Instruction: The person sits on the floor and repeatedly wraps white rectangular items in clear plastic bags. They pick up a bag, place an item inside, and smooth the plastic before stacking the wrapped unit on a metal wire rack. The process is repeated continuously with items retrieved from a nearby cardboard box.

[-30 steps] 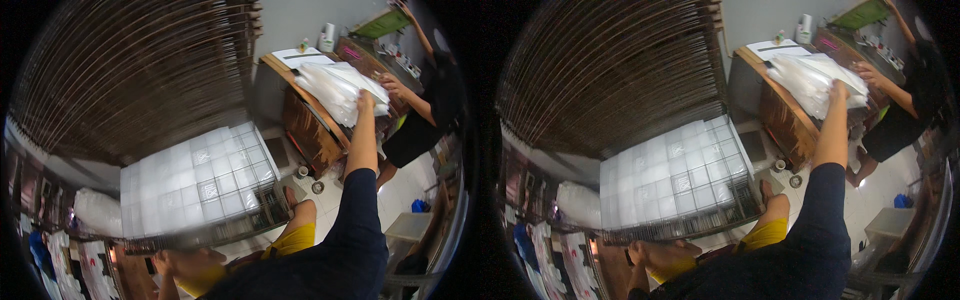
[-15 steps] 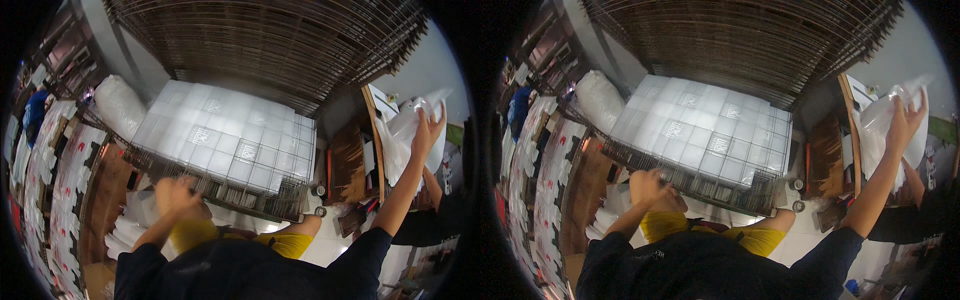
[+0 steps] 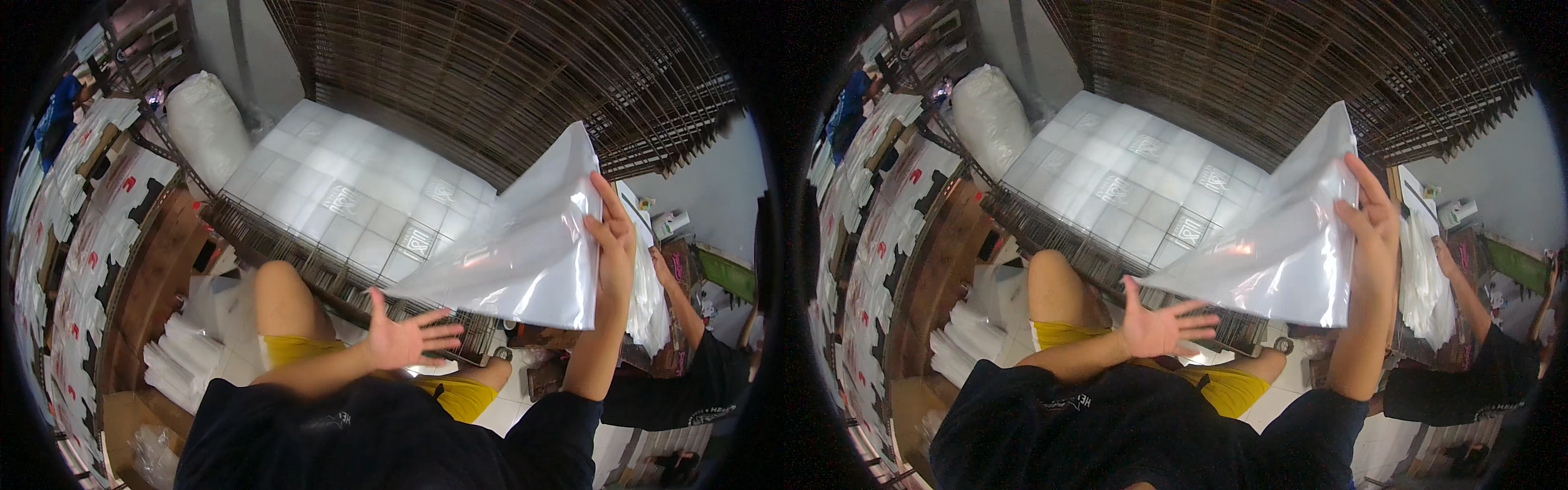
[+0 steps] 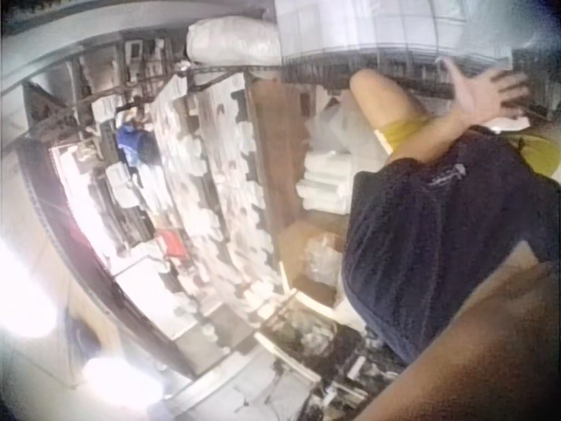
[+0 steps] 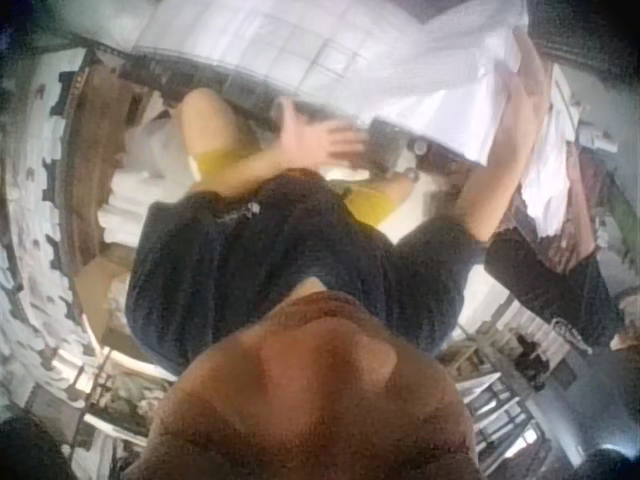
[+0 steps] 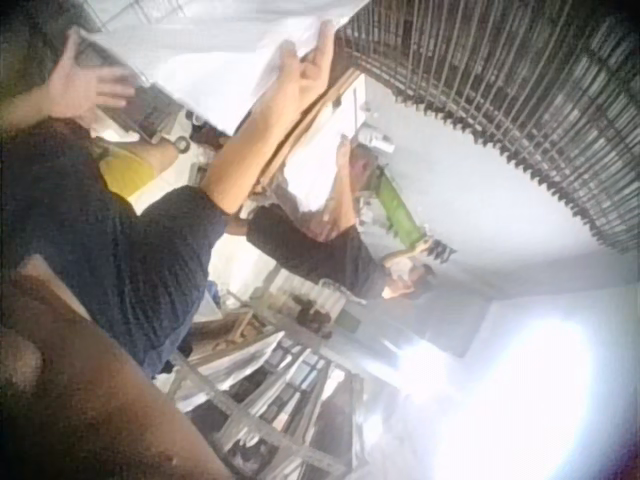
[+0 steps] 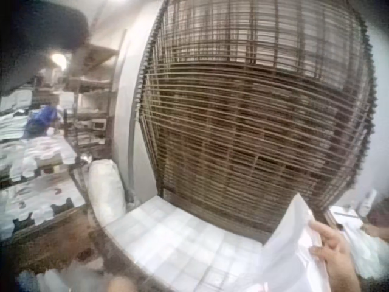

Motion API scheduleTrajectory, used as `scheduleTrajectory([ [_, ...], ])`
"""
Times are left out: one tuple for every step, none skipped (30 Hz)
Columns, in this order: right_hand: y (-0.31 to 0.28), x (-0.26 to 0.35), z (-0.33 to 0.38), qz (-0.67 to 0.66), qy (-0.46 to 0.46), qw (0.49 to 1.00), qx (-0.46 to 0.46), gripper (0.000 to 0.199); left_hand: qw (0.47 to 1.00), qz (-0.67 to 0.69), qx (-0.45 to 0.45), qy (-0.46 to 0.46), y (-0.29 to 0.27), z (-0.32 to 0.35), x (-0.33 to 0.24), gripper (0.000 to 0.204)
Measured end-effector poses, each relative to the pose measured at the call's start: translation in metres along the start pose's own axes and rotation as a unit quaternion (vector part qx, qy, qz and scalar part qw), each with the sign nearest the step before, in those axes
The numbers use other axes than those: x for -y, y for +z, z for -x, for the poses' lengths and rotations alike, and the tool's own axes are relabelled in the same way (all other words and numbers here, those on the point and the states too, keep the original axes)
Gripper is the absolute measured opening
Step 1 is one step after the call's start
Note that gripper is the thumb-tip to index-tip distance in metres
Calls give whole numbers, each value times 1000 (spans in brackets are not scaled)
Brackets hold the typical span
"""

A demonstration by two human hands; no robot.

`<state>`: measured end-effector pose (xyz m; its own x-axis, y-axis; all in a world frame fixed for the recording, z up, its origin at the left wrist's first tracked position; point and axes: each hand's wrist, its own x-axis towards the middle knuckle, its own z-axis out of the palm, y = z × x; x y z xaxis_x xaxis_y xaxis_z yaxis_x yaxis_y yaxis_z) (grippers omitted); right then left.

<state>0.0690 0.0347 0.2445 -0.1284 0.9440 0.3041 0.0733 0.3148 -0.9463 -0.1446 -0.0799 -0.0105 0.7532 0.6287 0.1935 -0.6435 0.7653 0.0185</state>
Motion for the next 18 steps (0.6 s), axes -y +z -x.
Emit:
scheduleTrajectory([
  [1,3,9,3,2,1000,1,54,999,3,-19,46,-1,7,-6,131],
  [0,3,17,1,-7,1000,-1,54,994,1,-49,102,0,14,-10,120],
  [-9,2,28,12,-12,1000,-25,52,986,2,-74,149,6,17,-13,109],
  [-17,-4,36,18,-17,999,-44,51,974,2,-103,202,9,23,-16,98],
  [-25,-10,42,25,-21,998,-62,49,954,-78,-193,216,-5,28,-21,83],
  [-30,-15,49,41,-4,996,-75,47,920,-158,-282,224,-30,31,-27,67],
  [-33,-22,55,56,13,995,-84,45,870,-235,-368,230,-36,33,-31,51],
  [-37,-30,56,72,30,993,-93,43,868,-218,-377,240,-42,37,-33,41],
  [-47,-45,57,72,35,992,-95,42,866,-205,-385,245,-36,36,-39,33],
  [-58,-64,57,72,40,992,-97,40,864,-192,-392,250,-32,35,-46,26],
  [-63,-79,56,68,44,992,-95,39,852,-202,-408,258,-33,36,-55,26],
  [-56,-84,52,72,41,992,-90,39,840,-212,-424,264,-37,36,-64,26],
  [-53,-91,49,82,69,991,-83,43,828,-222,-438,270,-38,36,-74,26],
  [-56,-109,43,54,94,991,-78,46,823,-229,-447,265,-38,34,-86,30],
  [-62,-130,37,29,119,990,-73,48,813,-241,-464,257,-37,32,-96,31],
  [-67,-151,30,18,134,989,-64,49,801,-253,-481,251,-38,29,-106,32],
  [-71,-172,25,6,148,987,-55,50,788,-266,-497,246,-38,27,-116,33],
  [-76,-189,20,-23,161,986,-42,51,791,-276,-491,238,-40,27,-127,34],
])
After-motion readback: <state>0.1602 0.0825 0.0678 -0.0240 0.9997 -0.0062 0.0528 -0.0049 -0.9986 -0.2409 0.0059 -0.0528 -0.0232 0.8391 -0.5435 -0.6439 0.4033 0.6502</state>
